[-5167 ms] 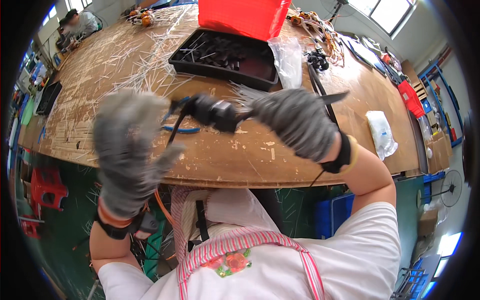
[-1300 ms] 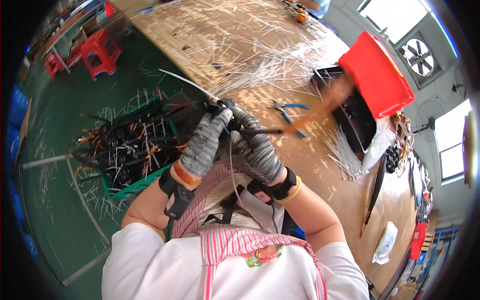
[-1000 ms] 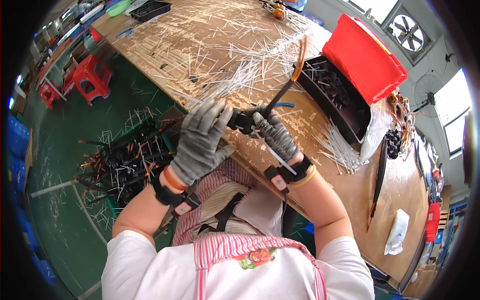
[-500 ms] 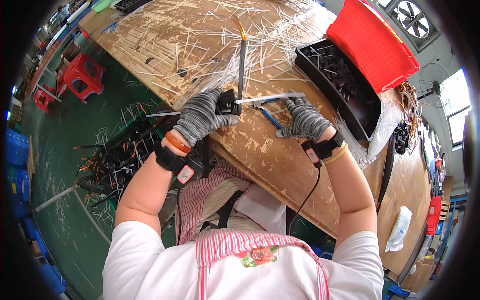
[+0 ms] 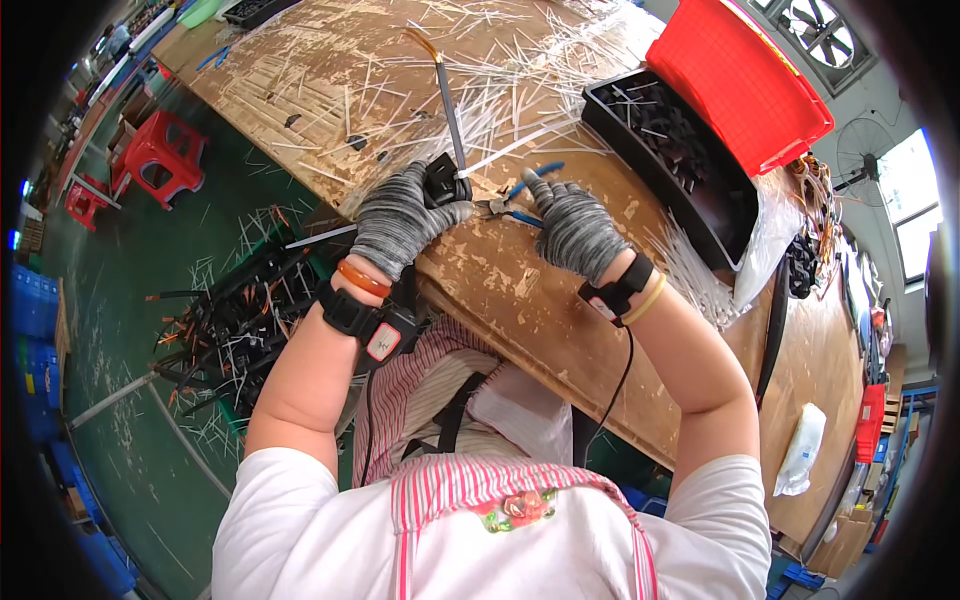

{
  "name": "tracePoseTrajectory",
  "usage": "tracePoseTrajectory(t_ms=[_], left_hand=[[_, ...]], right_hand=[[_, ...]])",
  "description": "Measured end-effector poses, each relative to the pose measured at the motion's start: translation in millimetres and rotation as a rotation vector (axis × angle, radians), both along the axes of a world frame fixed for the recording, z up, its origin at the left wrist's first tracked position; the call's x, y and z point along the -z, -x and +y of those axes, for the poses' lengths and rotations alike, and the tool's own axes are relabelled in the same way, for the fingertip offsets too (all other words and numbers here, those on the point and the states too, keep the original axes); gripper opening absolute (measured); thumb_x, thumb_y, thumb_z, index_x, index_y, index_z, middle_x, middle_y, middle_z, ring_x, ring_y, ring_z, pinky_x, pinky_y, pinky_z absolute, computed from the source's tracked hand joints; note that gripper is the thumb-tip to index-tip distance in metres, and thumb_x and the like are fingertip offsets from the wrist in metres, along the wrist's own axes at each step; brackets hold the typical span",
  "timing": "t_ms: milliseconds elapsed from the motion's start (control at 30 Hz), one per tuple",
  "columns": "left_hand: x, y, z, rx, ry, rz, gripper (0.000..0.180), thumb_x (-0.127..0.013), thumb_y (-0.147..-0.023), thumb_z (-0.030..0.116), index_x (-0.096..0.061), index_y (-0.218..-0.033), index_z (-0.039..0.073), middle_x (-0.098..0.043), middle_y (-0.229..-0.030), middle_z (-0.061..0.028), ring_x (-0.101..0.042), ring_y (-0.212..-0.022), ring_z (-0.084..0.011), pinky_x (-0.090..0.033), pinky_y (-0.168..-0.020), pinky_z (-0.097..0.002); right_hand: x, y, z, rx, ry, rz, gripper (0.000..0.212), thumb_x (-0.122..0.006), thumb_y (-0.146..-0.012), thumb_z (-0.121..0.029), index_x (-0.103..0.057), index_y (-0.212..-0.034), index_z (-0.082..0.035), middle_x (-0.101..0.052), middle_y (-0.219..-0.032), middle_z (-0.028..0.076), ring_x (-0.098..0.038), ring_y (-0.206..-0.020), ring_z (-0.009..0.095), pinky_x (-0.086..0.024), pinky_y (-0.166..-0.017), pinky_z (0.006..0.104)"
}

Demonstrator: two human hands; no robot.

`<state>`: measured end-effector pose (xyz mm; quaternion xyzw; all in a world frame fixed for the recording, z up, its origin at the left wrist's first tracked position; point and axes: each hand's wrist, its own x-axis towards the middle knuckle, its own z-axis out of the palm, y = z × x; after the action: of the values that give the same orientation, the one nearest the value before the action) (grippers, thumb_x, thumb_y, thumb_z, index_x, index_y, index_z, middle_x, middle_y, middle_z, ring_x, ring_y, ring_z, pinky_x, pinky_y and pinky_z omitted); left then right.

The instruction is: Bundling black cables using plastic zip ties and cutting the excess with pliers.

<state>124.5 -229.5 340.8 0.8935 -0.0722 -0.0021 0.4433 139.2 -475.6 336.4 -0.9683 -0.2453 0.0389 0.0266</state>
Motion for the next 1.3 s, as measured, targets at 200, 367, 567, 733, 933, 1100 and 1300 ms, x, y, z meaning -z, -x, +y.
tracePoseTrajectory(t_ms=[200, 367, 567, 733, 933, 1100, 1300], left_hand=[[3, -4, 4, -0.005, 0.055, 0.161, 0.047, -0.081, -0.073, 0.038, -0.066, -0.106, 0.009, -0.07, -0.09, -0.011, -0.066, -0.08, -0.027, -0.051, -0.075, -0.0374], [16, -8, 6, -0.013, -0.074, -0.061, 0.049, -0.081, -0.071, 0.042, -0.067, -0.105, 0.01, -0.07, -0.089, -0.0108, -0.066, -0.081, -0.0277, -0.052, -0.076, -0.038], [12, -8, 4, -0.017, -0.059, -0.035, 0.048, -0.082, -0.07, 0.043, -0.068, -0.103, 0.01, -0.07, -0.089, -0.0098, -0.066, -0.081, -0.028, -0.051, -0.076, -0.0385], [10, -6, 5, -0.001, 0.011, 0.007, 0.044, -0.081, -0.072, 0.039, -0.067, -0.103, 0.01, -0.071, -0.089, -0.0088, -0.066, -0.08, -0.0258, -0.051, -0.076, -0.0373], [0, -1, 4, 0.02, 0.006, -0.054, 0.041, -0.08, -0.076, 0.033, -0.066, -0.105, 0.008, -0.07, -0.087, -0.0053, -0.065, -0.075, -0.0181, -0.051, -0.073, -0.0322], [5, -4, 6, 0.017, 0.008, -0.017, 0.041, -0.08, -0.078, 0.031, -0.065, -0.106, 0.006, -0.069, -0.083, -0.0025, -0.063, -0.072, -0.0127, -0.051, -0.07, -0.0291], [4, -4, 2, -0.012, 0.02, -0.013, 0.038, -0.078, -0.077, 0.032, -0.068, -0.105, 0.009, -0.072, -0.09, -0.0077, -0.067, -0.079, -0.0211, -0.052, -0.075, -0.0346]], right_hand=[[-1, -13, -12, -0.037, 0.061, -0.06, 0.095, -0.079, -0.067, -0.033, -0.033, -0.15, -0.018, -0.022, -0.157, 0.017, -0.022, -0.144, 0.04, -0.023, -0.115, 0.051], [-6, -39, -15, -0.058, 0.134, 0.055, 0.099, -0.084, -0.061, -0.033, -0.038, -0.147, -0.018, -0.033, -0.153, 0.014, -0.03, -0.14, 0.039, -0.028, -0.113, 0.0496], [-13, -49, -5, -0.145, 0.164, -0.06, 0.069, -0.082, -0.061, -0.035, -0.059, -0.121, -0.008, -0.058, -0.12, 0.017, -0.052, -0.118, 0.036, -0.044, -0.097, 0.0439], [-15, -44, -5, 0.013, 0.046, -0.054, 0.06, -0.077, -0.066, -0.031, -0.059, -0.117, -0.005, -0.065, -0.103, 0.018, -0.062, -0.1, 0.036, -0.049, -0.087, 0.0426], [-12, -14, -13, 0.214, -0.46, 0.019, 0.054, -0.071, -0.074, -0.026, -0.058, -0.123, -0.009, -0.066, -0.1, 0.018, -0.063, -0.095, 0.036, -0.05, -0.084, 0.0429], [-5, 19, 4, 0.188, -0.229, -0.229, 0.063, -0.071, -0.072, -0.032, -0.056, -0.129, -0.012, -0.058, -0.112, 0.016, -0.053, -0.109, 0.035, -0.041, -0.098, 0.0461], [-6, 26, 25, 0.211, -0.199, -0.272, 0.073, -0.07, -0.072, -0.036, -0.049, -0.139, -0.017, -0.056, -0.117, 0.016, -0.051, -0.111, 0.035, -0.038, -0.099, 0.0507]])
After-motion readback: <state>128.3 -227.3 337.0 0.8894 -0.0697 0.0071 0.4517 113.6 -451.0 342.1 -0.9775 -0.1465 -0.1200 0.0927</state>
